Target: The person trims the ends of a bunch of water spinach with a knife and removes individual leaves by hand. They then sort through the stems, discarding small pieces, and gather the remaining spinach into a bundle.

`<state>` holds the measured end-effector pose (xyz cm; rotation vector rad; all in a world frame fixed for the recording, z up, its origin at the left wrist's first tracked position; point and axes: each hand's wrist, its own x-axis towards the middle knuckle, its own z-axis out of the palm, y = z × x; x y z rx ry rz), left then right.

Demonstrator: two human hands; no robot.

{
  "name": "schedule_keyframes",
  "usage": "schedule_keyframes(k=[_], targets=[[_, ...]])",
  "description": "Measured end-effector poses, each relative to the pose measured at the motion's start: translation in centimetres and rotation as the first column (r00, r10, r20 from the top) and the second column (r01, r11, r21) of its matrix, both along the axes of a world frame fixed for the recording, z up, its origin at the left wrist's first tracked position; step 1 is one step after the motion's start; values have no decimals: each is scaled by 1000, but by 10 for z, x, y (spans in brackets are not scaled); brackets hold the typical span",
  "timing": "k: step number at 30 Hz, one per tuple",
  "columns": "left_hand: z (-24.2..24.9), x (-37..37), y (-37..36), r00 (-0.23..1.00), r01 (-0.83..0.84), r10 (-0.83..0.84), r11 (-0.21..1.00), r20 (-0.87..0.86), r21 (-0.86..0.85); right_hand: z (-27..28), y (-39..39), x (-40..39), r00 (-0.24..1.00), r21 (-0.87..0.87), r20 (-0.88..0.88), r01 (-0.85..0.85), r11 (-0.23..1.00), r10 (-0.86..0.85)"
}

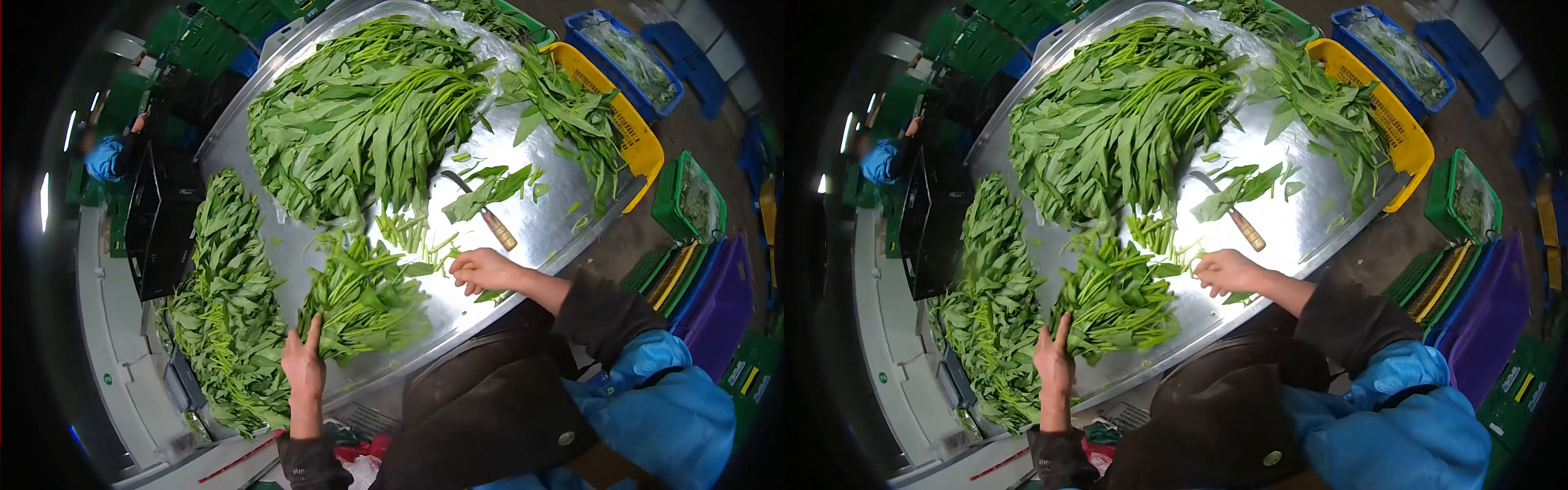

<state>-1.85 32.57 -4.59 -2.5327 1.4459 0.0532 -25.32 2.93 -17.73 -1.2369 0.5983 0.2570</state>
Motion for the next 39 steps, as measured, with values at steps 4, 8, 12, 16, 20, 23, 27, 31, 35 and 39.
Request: schedule_keyframes(k=[4,8,12,16,20,23,27,31,35,39], targets=[[38,-7,7,988,100,-64,957,138,-274,48,-21,15,977,38,192,-105,994,96],[56,-9,19,978,158,-93,916,188,-368,63,-27,60,918,-63,392,93,994,-61],[69,-14,10,955,265,-193,894,224,-361,91,-8,99,935,-271,314,-78,960,164],[70,-13,7,949,279,-195,884,247,-375,73,-3,108,962,-90,274,35,995,-9],[64,-13,22,954,254,-167,892,249,-375,31,-56,76,861,-125,229,489,863,-454],[58,-13,21,947,274,-181,886,264,-373,37,-56,64,959,-501,215,272,821,-187],[51,-17,6,947,301,-218,860,238,-411,55,-4,97,970,-351,204,-56,935,135],[53,-19,8,948,305,-223,844,227,-441,44,-15,90,948,-101,244,236,966,-206],[51,-23,17,961,258,-181,859,209,-443,35,-68,62,946,-689,138,304,658,-292],[46,-23,12,958,273,-200,854,205,-443,96,-13,80,819,-720,560,403,565,128]])
